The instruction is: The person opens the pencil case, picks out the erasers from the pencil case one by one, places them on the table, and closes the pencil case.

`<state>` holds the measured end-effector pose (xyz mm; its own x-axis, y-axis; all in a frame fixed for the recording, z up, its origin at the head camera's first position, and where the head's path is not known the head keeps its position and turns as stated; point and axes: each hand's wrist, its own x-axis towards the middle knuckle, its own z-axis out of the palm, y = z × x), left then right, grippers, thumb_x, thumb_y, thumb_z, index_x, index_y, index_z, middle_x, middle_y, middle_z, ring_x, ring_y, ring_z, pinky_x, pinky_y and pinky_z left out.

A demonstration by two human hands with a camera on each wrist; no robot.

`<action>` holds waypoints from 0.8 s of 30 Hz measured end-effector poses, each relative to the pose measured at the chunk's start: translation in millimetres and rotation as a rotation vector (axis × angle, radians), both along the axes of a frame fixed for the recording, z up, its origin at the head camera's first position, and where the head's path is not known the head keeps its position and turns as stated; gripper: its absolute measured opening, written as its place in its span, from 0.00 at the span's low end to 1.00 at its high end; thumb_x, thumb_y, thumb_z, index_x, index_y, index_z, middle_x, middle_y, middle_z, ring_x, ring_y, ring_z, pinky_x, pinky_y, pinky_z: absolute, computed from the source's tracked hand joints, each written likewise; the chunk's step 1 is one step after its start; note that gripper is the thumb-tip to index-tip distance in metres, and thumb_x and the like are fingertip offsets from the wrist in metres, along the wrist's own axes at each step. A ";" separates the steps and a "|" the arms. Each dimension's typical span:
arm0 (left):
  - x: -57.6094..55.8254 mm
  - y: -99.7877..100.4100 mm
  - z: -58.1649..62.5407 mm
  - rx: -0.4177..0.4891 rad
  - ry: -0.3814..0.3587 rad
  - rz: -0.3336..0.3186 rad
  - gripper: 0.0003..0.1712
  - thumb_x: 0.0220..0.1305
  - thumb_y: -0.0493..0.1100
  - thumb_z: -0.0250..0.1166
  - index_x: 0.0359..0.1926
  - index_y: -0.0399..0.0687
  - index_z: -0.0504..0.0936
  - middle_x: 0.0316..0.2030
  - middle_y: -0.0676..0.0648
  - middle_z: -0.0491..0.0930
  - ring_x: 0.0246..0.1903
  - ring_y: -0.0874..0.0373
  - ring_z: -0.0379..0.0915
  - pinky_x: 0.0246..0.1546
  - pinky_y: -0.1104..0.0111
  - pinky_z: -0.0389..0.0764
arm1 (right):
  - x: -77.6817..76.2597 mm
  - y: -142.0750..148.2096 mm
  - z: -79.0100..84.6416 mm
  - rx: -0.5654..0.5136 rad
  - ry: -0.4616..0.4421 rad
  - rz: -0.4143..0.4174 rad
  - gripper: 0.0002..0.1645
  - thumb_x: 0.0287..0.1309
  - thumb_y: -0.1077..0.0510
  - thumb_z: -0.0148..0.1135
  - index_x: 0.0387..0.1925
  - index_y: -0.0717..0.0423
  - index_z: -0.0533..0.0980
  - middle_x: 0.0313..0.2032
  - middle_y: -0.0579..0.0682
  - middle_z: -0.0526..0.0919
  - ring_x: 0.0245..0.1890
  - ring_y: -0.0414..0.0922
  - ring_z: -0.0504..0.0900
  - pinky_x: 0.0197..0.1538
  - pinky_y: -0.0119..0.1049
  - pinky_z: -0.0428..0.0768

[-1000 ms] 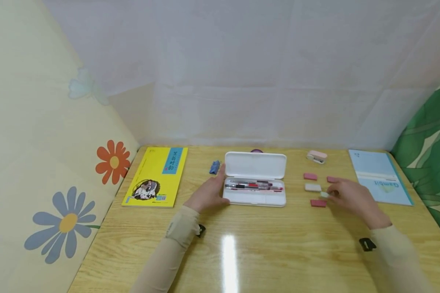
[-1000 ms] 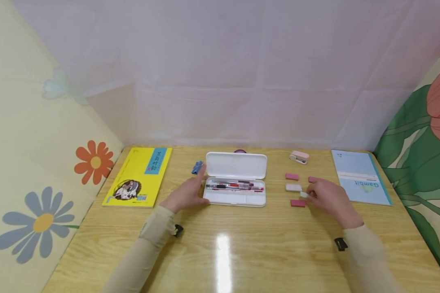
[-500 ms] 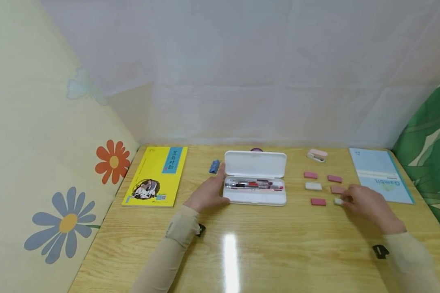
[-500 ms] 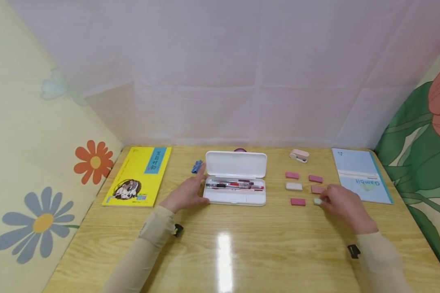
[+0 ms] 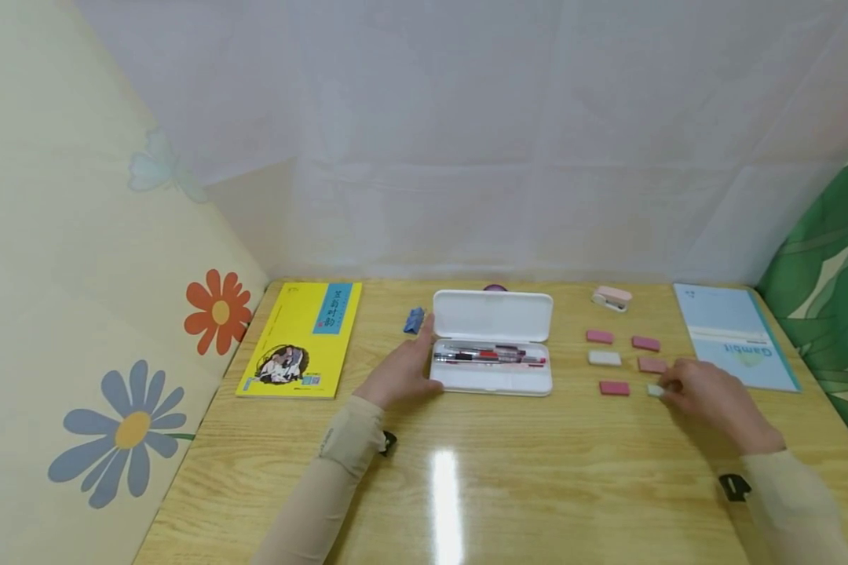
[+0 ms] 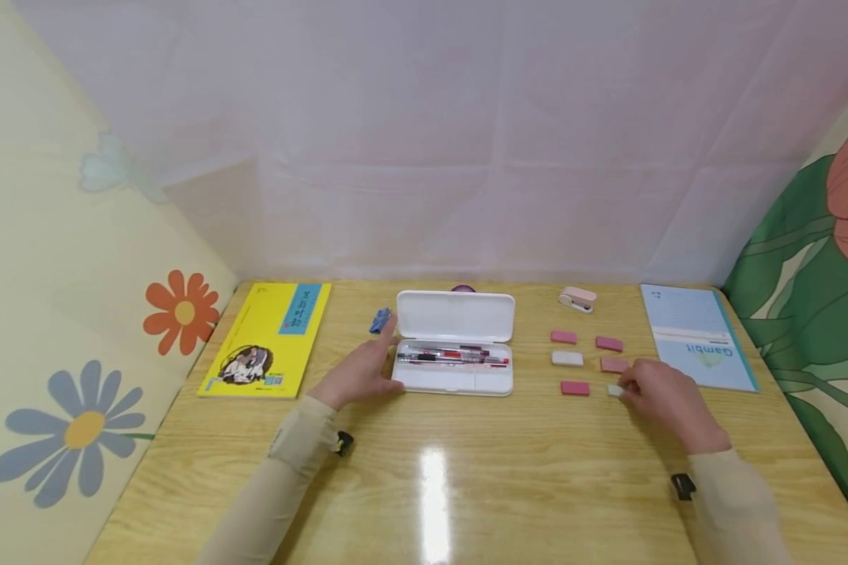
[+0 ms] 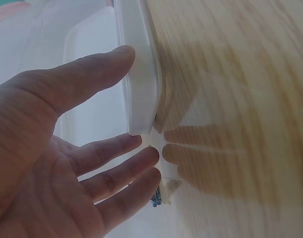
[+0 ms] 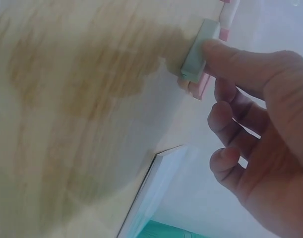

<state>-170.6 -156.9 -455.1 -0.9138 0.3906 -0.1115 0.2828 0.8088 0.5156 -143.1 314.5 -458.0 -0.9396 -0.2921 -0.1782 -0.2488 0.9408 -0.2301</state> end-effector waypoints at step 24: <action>0.1 -0.2 0.9 0.012 -0.022 0.009 0.69 0.53 0.42 0.79 0.81 0.39 0.38 0.66 0.32 0.74 0.63 0.41 0.75 0.69 0.53 0.75 | -65.8 -130.6 34.1 -0.234 0.232 0.096 0.34 0.64 0.54 0.67 0.67 0.64 0.71 0.35 0.56 0.82 0.26 0.43 0.73 0.27 0.34 0.72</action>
